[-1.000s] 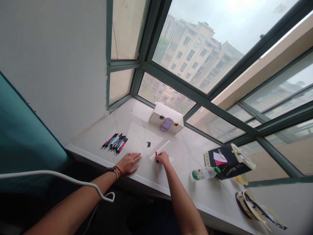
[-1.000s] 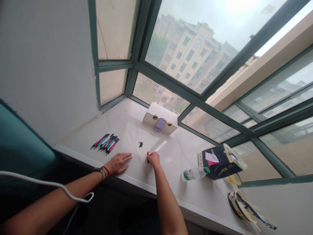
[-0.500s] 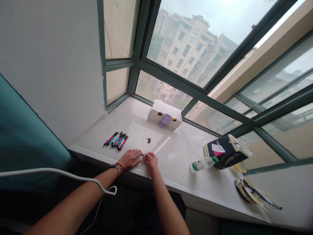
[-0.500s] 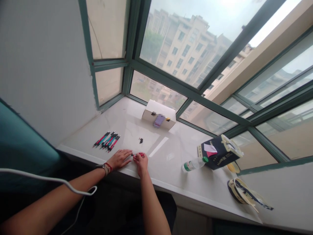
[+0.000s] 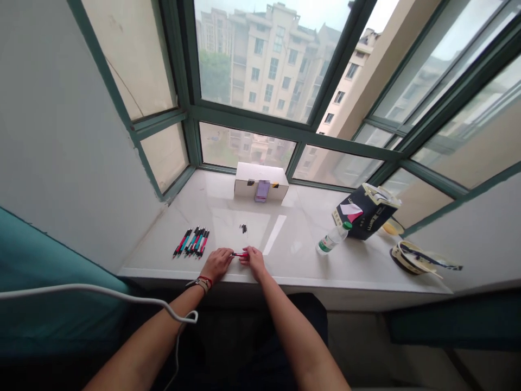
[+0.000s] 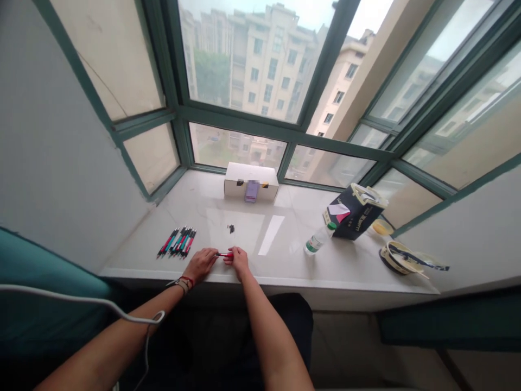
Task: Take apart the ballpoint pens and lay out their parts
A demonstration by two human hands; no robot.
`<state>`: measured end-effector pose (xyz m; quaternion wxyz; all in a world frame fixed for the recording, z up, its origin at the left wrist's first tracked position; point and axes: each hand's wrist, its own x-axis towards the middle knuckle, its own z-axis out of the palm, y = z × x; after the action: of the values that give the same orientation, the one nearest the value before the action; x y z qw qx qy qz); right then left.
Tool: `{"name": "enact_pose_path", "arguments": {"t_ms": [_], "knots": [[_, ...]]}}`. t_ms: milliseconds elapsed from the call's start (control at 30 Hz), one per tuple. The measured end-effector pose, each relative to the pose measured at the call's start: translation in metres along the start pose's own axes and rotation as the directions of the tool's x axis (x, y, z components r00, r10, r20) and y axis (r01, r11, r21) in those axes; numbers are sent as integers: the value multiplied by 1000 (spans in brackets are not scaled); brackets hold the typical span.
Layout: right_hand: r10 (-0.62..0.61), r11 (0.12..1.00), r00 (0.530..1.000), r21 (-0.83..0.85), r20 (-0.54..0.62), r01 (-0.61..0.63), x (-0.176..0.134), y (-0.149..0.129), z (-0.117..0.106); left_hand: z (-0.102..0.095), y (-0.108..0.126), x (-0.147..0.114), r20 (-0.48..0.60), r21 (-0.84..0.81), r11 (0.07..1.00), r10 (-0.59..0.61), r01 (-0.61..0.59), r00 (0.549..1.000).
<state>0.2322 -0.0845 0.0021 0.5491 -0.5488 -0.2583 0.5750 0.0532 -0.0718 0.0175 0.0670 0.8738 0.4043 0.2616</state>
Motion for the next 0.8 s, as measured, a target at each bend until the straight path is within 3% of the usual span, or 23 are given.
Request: {"name": "enact_pose_path", "arguments": {"t_ms": [233,667,800], "knots": [[89,993,995,-75,37,-86,4,-5,1,-3,2,1,9,-3,999,-45,45,999],[111,982,986,-166,123,-89,-3,-14,3,2,-3,-1,48,14,999,41,-41,998],[129,986,985,-121,116,-115,-5,-19,3,3,-3,-2,17,35,999,12,-12,1000]]}}
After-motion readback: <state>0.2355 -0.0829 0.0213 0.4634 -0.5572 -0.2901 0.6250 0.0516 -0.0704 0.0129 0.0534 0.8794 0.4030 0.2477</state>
